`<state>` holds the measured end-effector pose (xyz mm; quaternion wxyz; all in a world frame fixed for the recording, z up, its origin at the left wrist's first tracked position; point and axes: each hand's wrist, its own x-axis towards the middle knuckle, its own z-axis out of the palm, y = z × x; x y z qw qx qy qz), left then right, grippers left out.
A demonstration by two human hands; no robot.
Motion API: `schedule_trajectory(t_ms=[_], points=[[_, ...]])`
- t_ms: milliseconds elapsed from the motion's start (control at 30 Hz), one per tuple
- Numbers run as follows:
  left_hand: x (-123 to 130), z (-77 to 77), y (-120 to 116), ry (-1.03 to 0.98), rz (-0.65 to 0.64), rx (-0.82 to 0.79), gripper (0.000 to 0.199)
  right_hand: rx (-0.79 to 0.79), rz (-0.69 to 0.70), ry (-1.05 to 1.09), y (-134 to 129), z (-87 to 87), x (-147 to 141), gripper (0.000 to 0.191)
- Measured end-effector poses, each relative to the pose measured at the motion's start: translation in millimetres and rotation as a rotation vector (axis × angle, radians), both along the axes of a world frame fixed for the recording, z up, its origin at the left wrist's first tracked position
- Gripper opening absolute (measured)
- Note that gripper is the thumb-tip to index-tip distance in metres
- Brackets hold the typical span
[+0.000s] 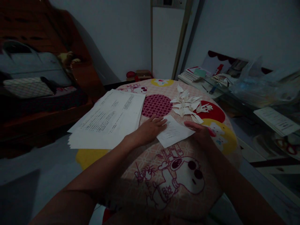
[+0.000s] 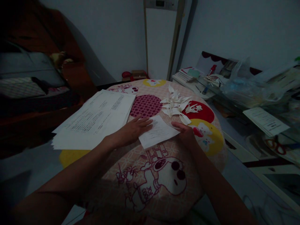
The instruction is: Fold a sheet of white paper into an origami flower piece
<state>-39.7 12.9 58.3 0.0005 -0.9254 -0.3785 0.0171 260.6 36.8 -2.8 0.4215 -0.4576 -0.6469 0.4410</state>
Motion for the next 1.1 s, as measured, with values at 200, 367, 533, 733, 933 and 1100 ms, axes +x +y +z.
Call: schedule_trajectory(t_ms=[200, 367, 533, 733, 933, 1100], points=[[8, -2.6, -13, 0.088, 0.111, 0.027, 0.046, 0.46, 0.12, -0.414, -12, -10.7, 11, 0.055], [13, -11.6, -15, 0.084, 0.143, -0.174, 0.045, 0.709, 0.263, -0.601, -32, -15.6, -12, 0.055], [11, -9.6, -15, -0.05, 0.051, -0.255, 0.056, 0.675, 0.292, -0.632, -35, -12.7, -30, 0.029], [11, -11.3, -10, -0.272, -0.069, -0.321, 0.022, 0.644, 0.243, -0.587, -36, -7.4, -31, 0.023], [4, -21.8, 6, -0.476, 0.047, -0.484, 0.026, 0.533, 0.167, -0.54, -36, -0.9, -32, 0.018], [-3, -26.6, 17, -0.524, 0.174, -0.602, 0.037, 0.482, 0.203, -0.516, -24, 0.7, -31, 0.012]])
